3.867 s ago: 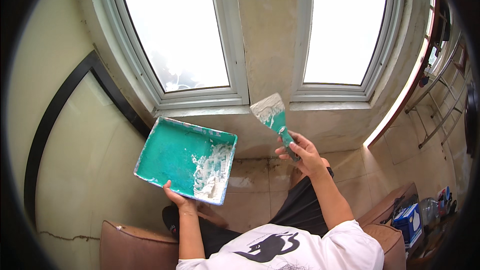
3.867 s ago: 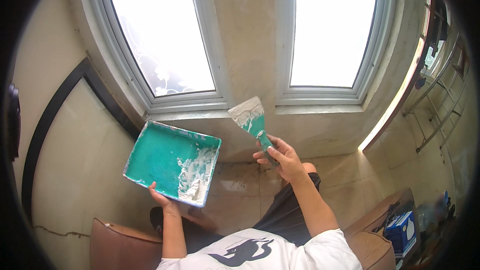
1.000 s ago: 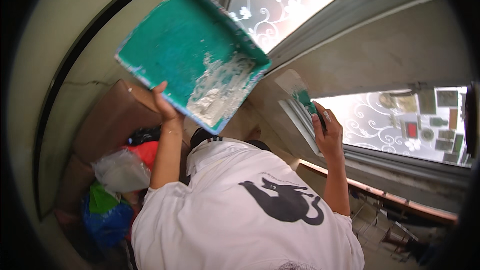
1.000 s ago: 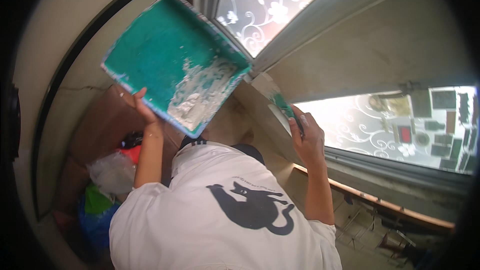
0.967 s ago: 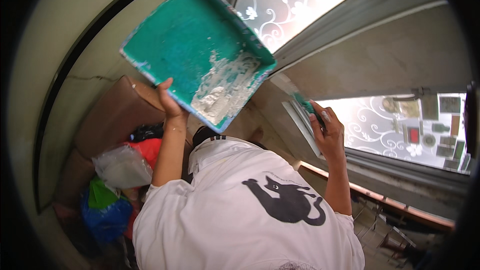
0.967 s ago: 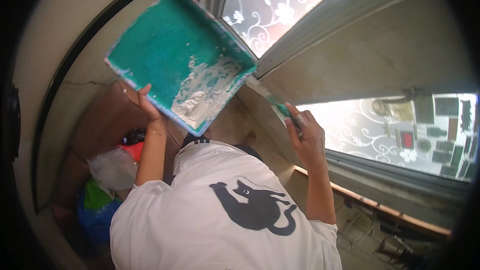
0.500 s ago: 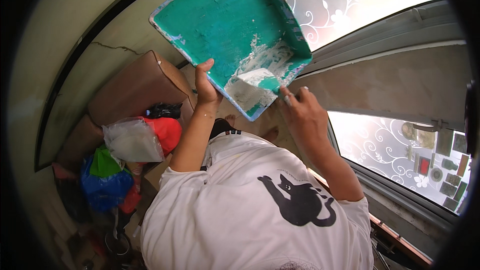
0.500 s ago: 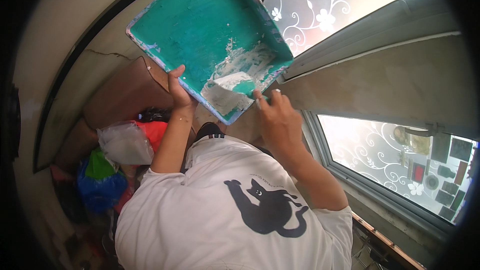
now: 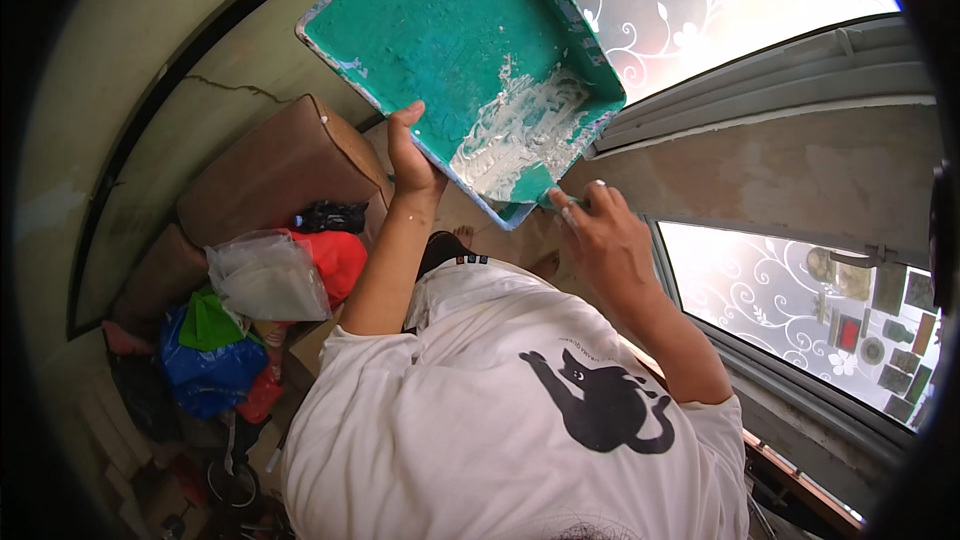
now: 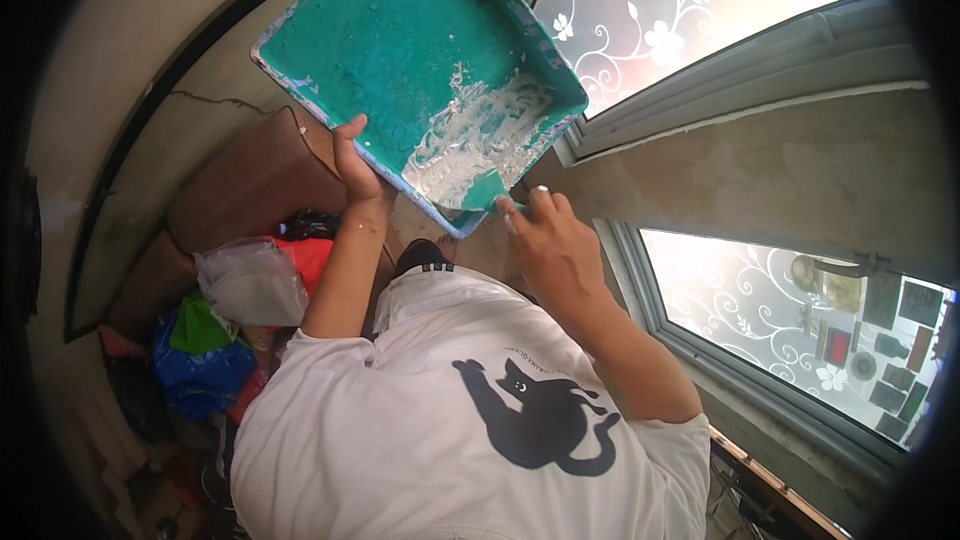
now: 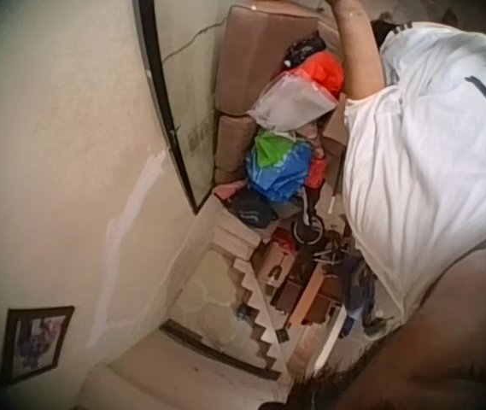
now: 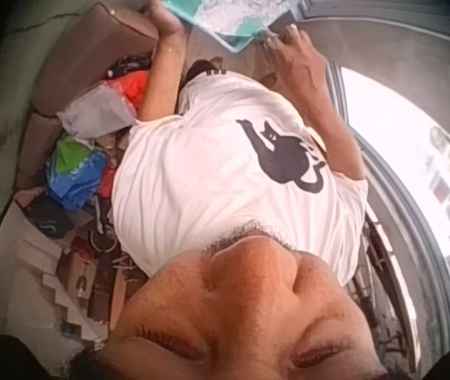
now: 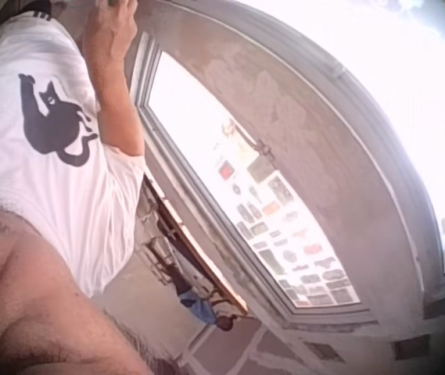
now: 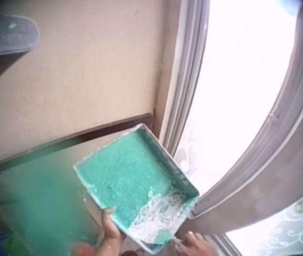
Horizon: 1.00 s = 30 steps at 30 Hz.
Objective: The person applies plaster to the wall around a window frame using a putty knife, taking paste from a handheld tray.
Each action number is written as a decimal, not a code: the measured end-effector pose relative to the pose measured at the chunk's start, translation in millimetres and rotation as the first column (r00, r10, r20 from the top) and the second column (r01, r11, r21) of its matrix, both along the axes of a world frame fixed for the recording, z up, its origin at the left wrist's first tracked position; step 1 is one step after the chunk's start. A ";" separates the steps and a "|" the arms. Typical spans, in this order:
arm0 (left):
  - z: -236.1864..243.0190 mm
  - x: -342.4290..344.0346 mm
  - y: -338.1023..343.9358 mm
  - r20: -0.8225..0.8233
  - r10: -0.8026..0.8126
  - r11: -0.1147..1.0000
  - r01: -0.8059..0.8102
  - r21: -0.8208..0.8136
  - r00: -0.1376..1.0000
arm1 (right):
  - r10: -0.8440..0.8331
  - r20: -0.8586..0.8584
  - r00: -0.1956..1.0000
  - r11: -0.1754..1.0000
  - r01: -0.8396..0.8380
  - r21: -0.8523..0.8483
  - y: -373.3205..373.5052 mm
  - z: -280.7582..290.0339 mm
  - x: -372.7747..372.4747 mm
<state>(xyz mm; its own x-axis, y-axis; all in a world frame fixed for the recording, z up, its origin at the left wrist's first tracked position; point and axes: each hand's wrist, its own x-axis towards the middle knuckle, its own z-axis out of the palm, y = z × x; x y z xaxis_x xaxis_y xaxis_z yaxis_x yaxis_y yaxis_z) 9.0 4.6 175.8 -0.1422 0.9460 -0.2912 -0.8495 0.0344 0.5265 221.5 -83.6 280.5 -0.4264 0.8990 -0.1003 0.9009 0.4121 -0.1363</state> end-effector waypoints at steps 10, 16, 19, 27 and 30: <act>-6.3 -2.3 1.6 0.036 -0.040 0.999 0.040 0.018 0.999 | -0.068 -0.087 0.994 0.997 0.064 -0.050 5.8 9.8 1.9; -12.8 -6.6 2.8 0.063 -0.052 0.998 0.049 0.050 0.997 | -0.467 -0.528 0.709 0.871 0.266 -0.414 16.2 -4.1 34.6; -12.1 -7.6 1.3 0.057 -0.049 0.996 0.045 0.071 0.997 | -0.816 -0.428 0.389 0.547 0.276 -0.790 14.3 -10.7 54.7; -21.4 -4.2 8.6 0.002 0.031 0.999 -0.031 -0.045 1.000 | -0.933 -0.355 -0.052 0.349 0.103 -0.932 -12.6 -48.9 62.7; -24.8 -9.5 8.5 0.004 0.010 0.999 -0.010 -0.038 1.000 | -0.936 -0.306 -0.177 0.318 -0.043 -0.947 -22.9 -55.7 63.4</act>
<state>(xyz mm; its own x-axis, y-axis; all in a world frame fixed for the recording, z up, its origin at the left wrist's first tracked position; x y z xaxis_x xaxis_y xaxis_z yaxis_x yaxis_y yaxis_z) -0.5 13.0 151.0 -0.1506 0.9328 -0.3274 -0.8522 0.0453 0.5212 284.9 -106.5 224.8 -0.0616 0.6999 -0.7116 -0.3113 -0.6909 -0.6525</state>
